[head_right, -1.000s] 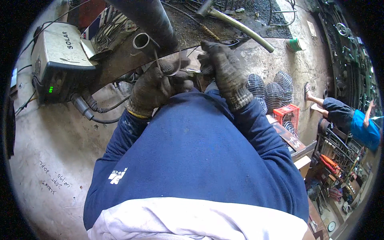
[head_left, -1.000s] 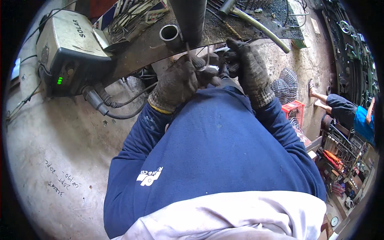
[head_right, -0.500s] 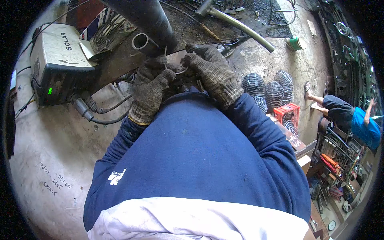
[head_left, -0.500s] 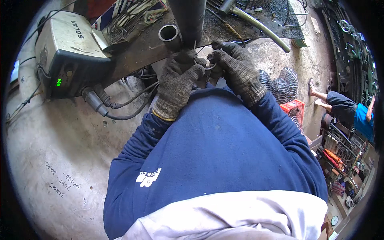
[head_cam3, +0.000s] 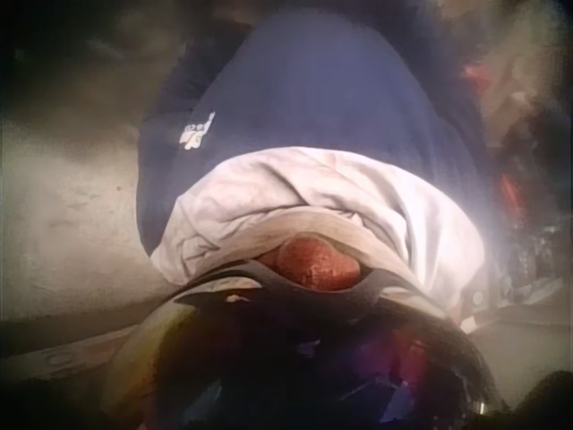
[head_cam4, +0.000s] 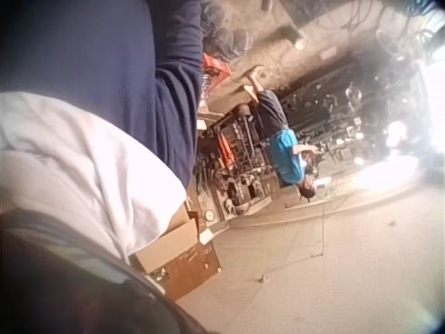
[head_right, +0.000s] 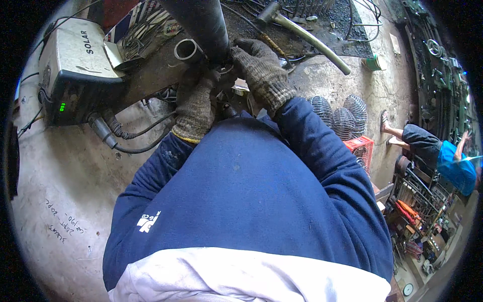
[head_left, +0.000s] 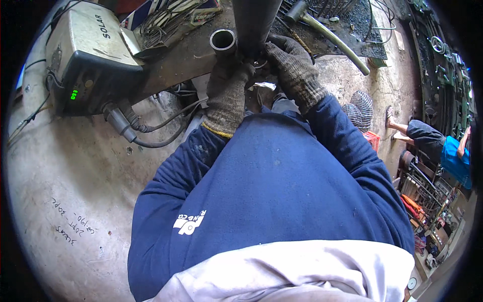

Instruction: The person aligns a metal bracket onto a pipe by tapping it with a hammer, then fits a larger pipe into the assembly while working on a cluttered workbench. They handle the pipes and bracket by hand and use a hammer for adjustments.

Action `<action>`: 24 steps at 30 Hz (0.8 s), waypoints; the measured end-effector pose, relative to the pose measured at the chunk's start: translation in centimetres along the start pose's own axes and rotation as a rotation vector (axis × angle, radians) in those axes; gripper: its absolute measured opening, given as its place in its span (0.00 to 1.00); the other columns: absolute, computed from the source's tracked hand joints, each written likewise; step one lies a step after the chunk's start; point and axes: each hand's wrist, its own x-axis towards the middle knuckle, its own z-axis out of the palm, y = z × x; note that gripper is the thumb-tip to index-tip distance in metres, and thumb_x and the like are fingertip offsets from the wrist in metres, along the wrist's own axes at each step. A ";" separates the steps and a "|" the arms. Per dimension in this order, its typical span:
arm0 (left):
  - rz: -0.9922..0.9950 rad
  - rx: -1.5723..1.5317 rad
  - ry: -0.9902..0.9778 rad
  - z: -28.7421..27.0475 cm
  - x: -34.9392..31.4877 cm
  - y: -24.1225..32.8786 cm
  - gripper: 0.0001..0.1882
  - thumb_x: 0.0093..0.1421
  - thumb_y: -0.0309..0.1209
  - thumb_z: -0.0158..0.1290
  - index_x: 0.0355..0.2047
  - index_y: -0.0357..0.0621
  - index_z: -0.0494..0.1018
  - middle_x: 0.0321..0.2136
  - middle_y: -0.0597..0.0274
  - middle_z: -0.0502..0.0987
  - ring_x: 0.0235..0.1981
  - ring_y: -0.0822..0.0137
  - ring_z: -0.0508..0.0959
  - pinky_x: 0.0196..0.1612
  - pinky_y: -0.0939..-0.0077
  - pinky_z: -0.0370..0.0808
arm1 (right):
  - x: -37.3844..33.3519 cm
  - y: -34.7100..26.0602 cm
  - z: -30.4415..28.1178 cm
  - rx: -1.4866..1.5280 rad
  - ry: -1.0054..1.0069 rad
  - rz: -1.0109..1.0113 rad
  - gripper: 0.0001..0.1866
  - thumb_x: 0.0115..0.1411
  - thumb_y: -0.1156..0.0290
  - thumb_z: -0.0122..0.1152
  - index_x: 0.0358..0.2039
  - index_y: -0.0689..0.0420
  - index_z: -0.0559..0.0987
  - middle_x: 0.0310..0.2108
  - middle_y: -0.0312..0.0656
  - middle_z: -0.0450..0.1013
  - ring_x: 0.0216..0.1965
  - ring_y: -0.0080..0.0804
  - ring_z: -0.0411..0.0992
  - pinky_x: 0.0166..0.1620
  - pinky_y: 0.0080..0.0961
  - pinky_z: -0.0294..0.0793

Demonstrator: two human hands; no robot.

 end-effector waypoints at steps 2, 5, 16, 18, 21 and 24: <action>0.128 0.061 -0.007 0.1 0.3 -0.8 0.21 0.65 0.20 0.55 0.58 0.40 0.72 0.49 0.57 0.80 0.49 0.64 0.82 0.52 0.68 0.82 | 0.4 -0.1 -0.2 -0.062 0.007 -0.006 0.22 0.66 0.61 0.65 0.53 0.63 0.79 0.41 0.41 0.80 0.40 0.25 0.78 0.44 0.23 0.79; 0.035 -0.004 0.092 0.5 0.5 -0.6 0.18 0.65 0.21 0.56 0.55 0.38 0.74 0.46 0.56 0.82 0.46 0.65 0.83 0.49 0.69 0.83 | 0.1 -2.4 0.5 -0.148 0.021 0.012 0.23 0.66 0.59 0.65 0.54 0.62 0.79 0.45 0.45 0.81 0.45 0.32 0.79 0.51 0.28 0.78; 0.638 1.174 0.070 0.2 2.2 3.9 0.39 0.40 0.40 0.79 0.50 0.41 0.74 0.40 0.54 0.83 0.40 0.58 0.84 0.43 0.64 0.81 | 0.8 -4.0 0.1 -0.165 -0.077 0.011 0.20 0.66 0.61 0.63 0.51 0.63 0.81 0.35 0.44 0.82 0.34 0.30 0.79 0.41 0.26 0.77; 0.663 1.171 0.099 -2.3 4.2 2.6 0.44 0.37 0.44 0.79 0.53 0.44 0.72 0.43 0.53 0.82 0.42 0.55 0.84 0.45 0.61 0.81 | 0.7 -4.6 0.4 -0.169 -0.072 -0.030 0.21 0.66 0.60 0.64 0.52 0.63 0.81 0.36 0.44 0.82 0.34 0.29 0.79 0.40 0.26 0.77; 0.666 1.159 0.064 -2.8 4.6 2.4 0.42 0.41 0.44 0.78 0.53 0.44 0.72 0.45 0.53 0.81 0.44 0.54 0.83 0.47 0.60 0.80 | 1.1 -4.7 0.2 -0.186 -0.066 -0.015 0.22 0.66 0.59 0.64 0.52 0.63 0.81 0.36 0.44 0.82 0.34 0.29 0.79 0.41 0.26 0.78; 0.656 1.151 -0.003 -2.0 4.5 3.4 0.34 0.48 0.40 0.75 0.51 0.41 0.73 0.44 0.54 0.82 0.45 0.55 0.82 0.49 0.61 0.78 | 1.6 -4.7 0.1 -0.180 -0.097 0.001 0.22 0.67 0.61 0.63 0.54 0.63 0.79 0.36 0.45 0.82 0.34 0.28 0.78 0.41 0.26 0.78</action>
